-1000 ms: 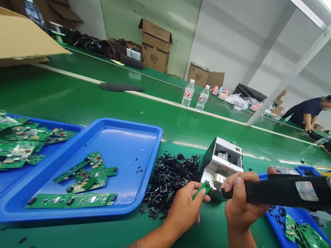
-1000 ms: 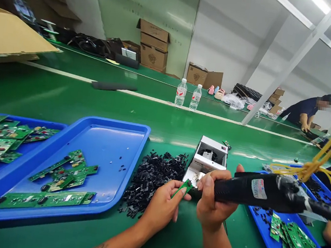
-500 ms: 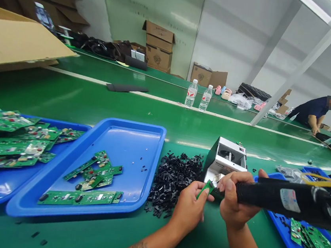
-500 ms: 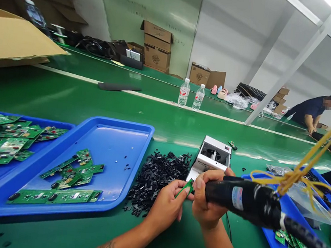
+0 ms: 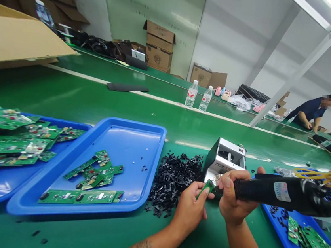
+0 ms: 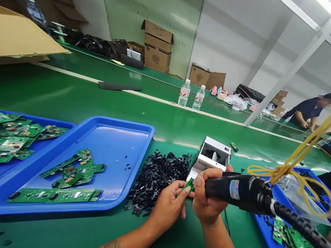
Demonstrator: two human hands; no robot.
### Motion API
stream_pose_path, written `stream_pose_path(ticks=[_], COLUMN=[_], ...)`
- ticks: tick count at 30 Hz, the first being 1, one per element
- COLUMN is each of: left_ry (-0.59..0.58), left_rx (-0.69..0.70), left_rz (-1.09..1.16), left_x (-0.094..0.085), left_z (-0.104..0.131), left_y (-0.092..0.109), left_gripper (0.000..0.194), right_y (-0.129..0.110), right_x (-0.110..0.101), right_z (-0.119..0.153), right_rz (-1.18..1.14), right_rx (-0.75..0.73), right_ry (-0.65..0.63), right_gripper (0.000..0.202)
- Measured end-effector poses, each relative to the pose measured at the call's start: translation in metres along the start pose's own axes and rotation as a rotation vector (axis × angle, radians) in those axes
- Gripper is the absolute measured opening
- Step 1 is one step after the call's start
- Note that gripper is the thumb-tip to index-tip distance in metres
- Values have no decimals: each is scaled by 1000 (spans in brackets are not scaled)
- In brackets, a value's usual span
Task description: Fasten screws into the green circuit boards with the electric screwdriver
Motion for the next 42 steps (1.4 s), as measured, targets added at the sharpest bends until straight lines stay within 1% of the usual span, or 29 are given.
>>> stream_pose_path(ticks=[3,5,10,13,15,17,20,22,24,26,28,31,34,38,42], left_ry=[3,-1,-28,-41,-62,-87,-91,-79,-71,-60,-40,-4,16,35,42], left_rx=[-23,-43,-156,-197,-210,-225,-246,-260,-272,-274,-256,-224,-239,-240,-236], left_rz=[32,56,88,106,120,133,134,119,99,73,28,-59,-111,-111,-88], left_x=[3,5,10,10,9,8,5,4,5,5,4,1,0,1,4], left_z=[-1,-2,-6,-6,-4,-2,0,0,0,-1,-1,-2,-2,-1,0], left_y=[-2,-1,-4,-4,-3,-3,-3,-3,-4,-5,-5,-3,-1,3,4], left_gripper=[39,41,49,52,53,54,54,54,54,53,51,48,42,39,39], right_y=[1,3,8,5,-1,-7,-16,-17,-14,-12,-10,-6,-2,-2,-4], right_x=[1,2,6,4,-1,-6,-8,-9,-9,-7,-3,1,5,8,10], right_z=[-5,-9,-19,-29,-38,-49,-67,-78,-89,-98,-105,-103,-92,-79,-68], right_rz=[-15,-50,-209,-193,-197,-266,-413,-456,-467,-497,-522,-507,-473,-430,-399], right_rx=[-10,2,14,33,72,144,277,365,434,453,439,429,438,409,372], right_ry=[18,6,-43,-28,16,63,78,78,81,68,56,69,60,51,77], right_gripper=[42,40,31,29,39,50,46,53,50,46,49,58,61,72,74])
Point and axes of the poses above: each hand's wrist, its own z-axis away from the middle knuckle, its own x-axis out of the palm, y = z × x, the point moved 8 cm from there along -z, towards the middle knuckle, and after that the axes turned 7 degrees about -z, right-handed, at the moved point
